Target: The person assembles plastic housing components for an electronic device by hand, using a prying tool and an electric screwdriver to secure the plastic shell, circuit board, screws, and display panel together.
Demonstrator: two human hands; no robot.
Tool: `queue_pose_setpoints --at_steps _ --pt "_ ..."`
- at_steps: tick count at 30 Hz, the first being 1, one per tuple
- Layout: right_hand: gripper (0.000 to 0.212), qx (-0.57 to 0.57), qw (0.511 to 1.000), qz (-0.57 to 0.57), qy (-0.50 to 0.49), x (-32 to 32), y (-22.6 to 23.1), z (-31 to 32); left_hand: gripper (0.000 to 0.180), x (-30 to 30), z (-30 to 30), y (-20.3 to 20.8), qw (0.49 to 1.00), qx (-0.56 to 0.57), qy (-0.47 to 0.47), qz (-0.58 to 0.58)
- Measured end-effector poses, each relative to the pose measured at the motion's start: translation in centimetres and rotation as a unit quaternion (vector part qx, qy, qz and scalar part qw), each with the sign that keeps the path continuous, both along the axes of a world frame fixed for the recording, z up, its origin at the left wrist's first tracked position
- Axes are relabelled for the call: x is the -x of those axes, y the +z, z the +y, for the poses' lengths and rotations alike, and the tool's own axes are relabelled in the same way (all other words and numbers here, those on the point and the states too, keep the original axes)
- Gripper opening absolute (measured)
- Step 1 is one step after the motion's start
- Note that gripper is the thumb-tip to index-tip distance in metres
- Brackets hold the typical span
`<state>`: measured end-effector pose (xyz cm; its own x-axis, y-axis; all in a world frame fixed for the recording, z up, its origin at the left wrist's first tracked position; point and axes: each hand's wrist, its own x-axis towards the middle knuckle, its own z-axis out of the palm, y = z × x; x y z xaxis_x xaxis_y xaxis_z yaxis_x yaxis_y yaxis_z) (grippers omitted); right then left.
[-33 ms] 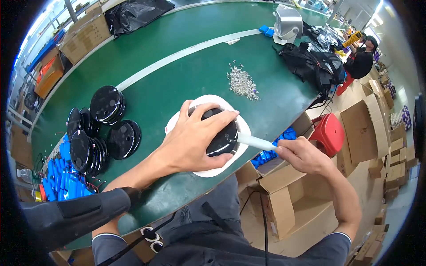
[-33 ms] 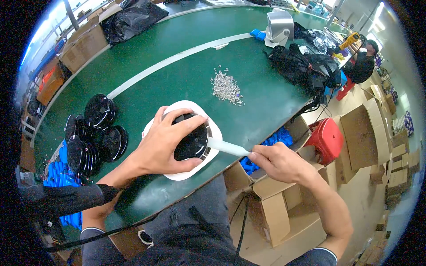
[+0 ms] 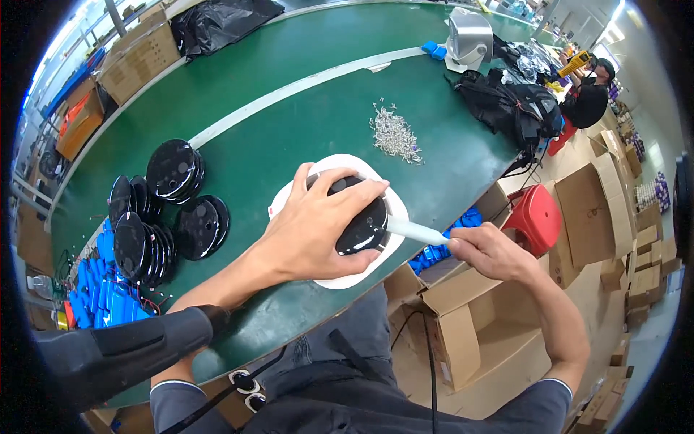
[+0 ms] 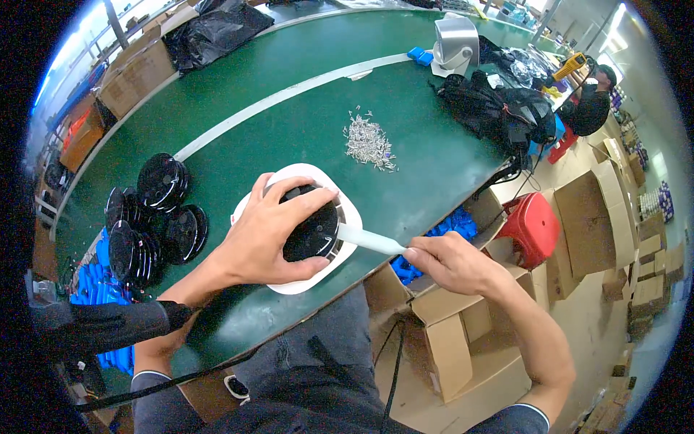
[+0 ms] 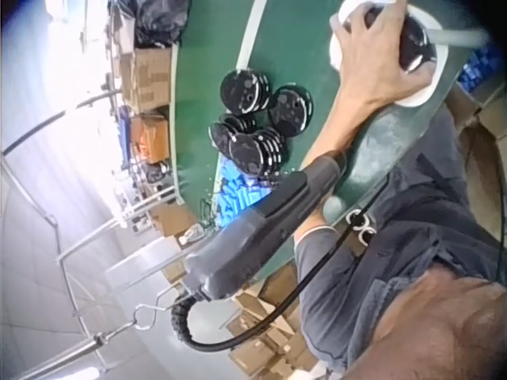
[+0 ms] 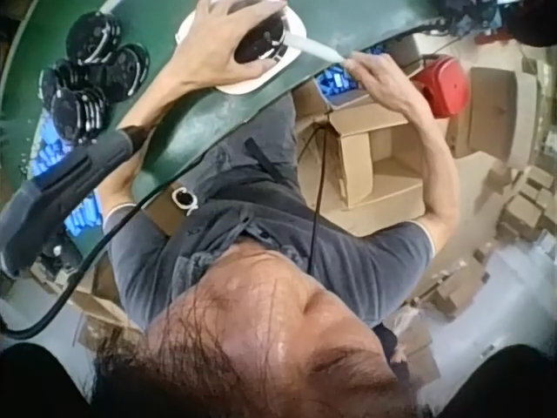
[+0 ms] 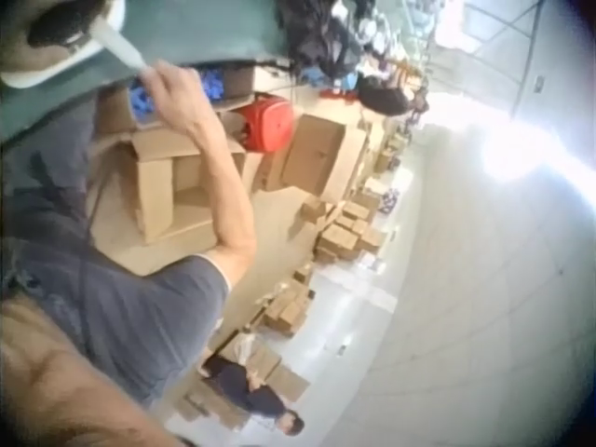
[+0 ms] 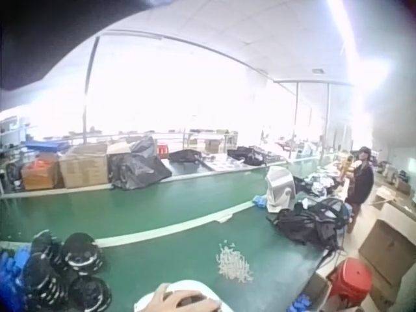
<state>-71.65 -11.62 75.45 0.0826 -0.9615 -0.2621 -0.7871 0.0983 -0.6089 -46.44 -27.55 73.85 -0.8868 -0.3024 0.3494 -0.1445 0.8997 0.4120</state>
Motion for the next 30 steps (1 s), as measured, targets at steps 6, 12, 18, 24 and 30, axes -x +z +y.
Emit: queue_pose_setpoints --at_steps 6,12,18,24,30 --pt "0.031 -0.024 0.999 -0.032 0.002 -0.4 0.6 0.1 0.072 -0.2 -0.2 -0.1 1.0 0.007 -0.003 0.006" --pt "0.025 0.037 0.997 0.058 -0.029 -3.3 2.4 1.8 0.076 -0.7 -0.7 -0.9 0.998 0.055 -0.029 0.007" --pt "0.024 0.091 0.987 0.114 -0.074 -5.1 1.2 4.8 0.074 -0.1 0.5 -0.9 0.999 0.025 -0.021 0.015" --pt "0.024 0.057 0.983 0.057 -0.163 -8.6 0.7 5.7 0.067 0.1 1.4 -1.6 0.997 0.067 0.028 0.038" --pt "0.027 0.071 0.987 -0.028 -0.142 -8.5 0.4 5.3 0.064 0.4 1.8 -1.4 0.995 0.087 0.028 0.032"
